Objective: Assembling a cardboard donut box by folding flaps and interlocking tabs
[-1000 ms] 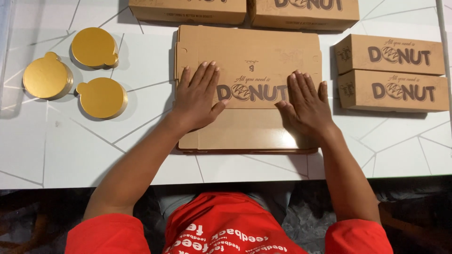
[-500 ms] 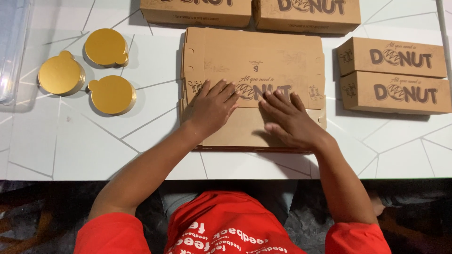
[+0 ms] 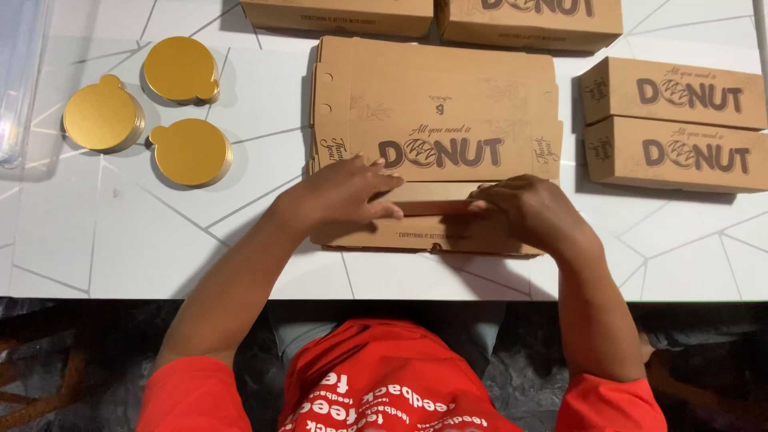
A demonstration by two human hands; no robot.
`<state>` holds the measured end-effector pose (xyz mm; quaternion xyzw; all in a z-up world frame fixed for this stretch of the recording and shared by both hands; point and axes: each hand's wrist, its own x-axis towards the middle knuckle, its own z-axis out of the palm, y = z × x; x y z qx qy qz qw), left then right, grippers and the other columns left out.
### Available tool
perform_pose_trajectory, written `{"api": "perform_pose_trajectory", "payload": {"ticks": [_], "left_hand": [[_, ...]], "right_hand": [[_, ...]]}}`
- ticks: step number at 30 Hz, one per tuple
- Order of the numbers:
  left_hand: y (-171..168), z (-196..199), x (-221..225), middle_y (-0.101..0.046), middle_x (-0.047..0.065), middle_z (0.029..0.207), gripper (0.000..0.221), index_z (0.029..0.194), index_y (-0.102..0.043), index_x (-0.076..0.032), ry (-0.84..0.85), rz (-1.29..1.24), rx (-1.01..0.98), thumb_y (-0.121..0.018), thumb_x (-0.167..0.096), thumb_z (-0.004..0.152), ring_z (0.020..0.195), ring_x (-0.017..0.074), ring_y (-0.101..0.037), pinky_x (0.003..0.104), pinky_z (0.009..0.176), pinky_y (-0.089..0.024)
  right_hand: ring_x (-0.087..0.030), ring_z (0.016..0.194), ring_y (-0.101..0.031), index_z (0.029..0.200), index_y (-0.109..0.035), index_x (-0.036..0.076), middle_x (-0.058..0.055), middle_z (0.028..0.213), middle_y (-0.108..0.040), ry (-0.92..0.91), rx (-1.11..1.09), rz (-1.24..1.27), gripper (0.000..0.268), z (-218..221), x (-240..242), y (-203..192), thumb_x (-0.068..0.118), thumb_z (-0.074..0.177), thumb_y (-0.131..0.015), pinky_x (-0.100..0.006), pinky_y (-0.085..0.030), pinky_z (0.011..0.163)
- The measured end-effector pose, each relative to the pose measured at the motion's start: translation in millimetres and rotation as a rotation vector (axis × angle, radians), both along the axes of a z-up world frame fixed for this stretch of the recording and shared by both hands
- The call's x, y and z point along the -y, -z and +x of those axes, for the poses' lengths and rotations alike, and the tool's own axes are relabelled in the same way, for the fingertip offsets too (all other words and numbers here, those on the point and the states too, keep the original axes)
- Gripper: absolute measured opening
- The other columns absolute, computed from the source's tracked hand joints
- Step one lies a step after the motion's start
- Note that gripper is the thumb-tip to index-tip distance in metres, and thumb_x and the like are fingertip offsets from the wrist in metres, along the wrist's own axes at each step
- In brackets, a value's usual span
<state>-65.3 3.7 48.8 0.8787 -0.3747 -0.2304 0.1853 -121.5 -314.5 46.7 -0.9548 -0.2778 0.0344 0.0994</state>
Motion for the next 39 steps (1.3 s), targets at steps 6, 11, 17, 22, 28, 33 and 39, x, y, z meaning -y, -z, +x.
{"api": "perform_pose_trajectory", "payload": {"ticks": [6,11,17,22,28,33,39], "left_hand": [[6,-15,7,-0.068,0.018,0.127,0.043,0.142,-0.06,-0.014,0.036,-0.015,0.198,-0.062,-0.013,0.099,0.124,0.0357,-0.063,0.061,0.109,-0.044],[51,-53,20,-0.045,0.017,0.159,0.051,0.15,-0.053,-0.013,-0.07,0.033,0.57,-0.051,-0.037,0.105,0.153,0.0432,-0.026,0.085,0.11,-0.009],[34,-55,24,-0.02,0.01,0.171,0.069,0.162,-0.028,-0.022,-0.023,0.194,0.338,-0.017,-0.06,0.106,0.158,0.0356,-0.008,0.081,0.114,-0.001],[34,-55,23,-0.023,0.005,0.17,0.064,0.162,-0.029,-0.028,-0.061,0.229,0.309,-0.015,-0.058,0.107,0.157,0.0323,-0.011,0.078,0.115,0.001],[17,-50,21,-0.018,0.004,0.172,0.063,0.162,-0.027,-0.028,-0.023,0.273,0.185,-0.014,-0.056,0.107,0.158,0.0314,-0.007,0.078,0.114,0.004],[9,-50,22,-0.017,0.005,0.172,0.064,0.163,-0.024,-0.027,-0.017,0.286,0.163,-0.017,-0.056,0.106,0.159,0.0315,-0.005,0.078,0.114,0.005],[20,-53,20,-0.015,0.008,0.172,0.067,0.164,-0.022,-0.019,-0.005,0.251,0.213,-0.017,-0.055,0.107,0.158,0.0317,-0.006,0.074,0.117,0.004]], "right_hand": [[-0.021,0.088,-0.077,0.108,-0.077,0.026,0.003,0.092,-0.077,-0.015,0.295,-0.042,0.016,11,2,18,0.033,0.095,-0.073,-0.033,-0.059,0.081],[-0.017,0.111,-0.061,0.101,-0.078,0.032,0.009,0.127,-0.071,-0.015,0.535,-0.049,0.008,-5,-12,44,0.034,0.094,-0.074,-0.035,-0.044,0.092],[-0.029,0.149,-0.041,0.154,-0.052,0.024,0.0,0.157,-0.053,0.083,0.437,0.011,0.06,-36,-50,77,0.058,0.105,-0.04,-0.05,-0.021,0.124],[-0.023,0.155,-0.031,0.162,-0.039,0.024,0.0,0.165,-0.042,0.195,0.274,-0.09,0.077,-50,-46,76,0.07,0.101,-0.035,-0.051,-0.005,0.128],[-0.026,0.158,-0.022,0.165,-0.032,0.022,-0.005,0.169,-0.033,0.438,0.029,-0.142,0.076,-67,20,71,0.068,0.105,-0.025,-0.054,0.0,0.129],[-0.026,0.16,-0.018,0.165,-0.035,0.02,-0.006,0.169,-0.034,0.448,0.078,-0.168,0.077,-65,-2,74,0.068,0.105,-0.026,-0.056,0.008,0.128],[-0.027,0.154,-0.031,0.159,-0.043,0.02,-0.007,0.163,-0.044,0.272,0.235,-0.055,0.071,-60,-64,86,0.064,0.104,-0.037,-0.051,-0.008,0.128]]}}
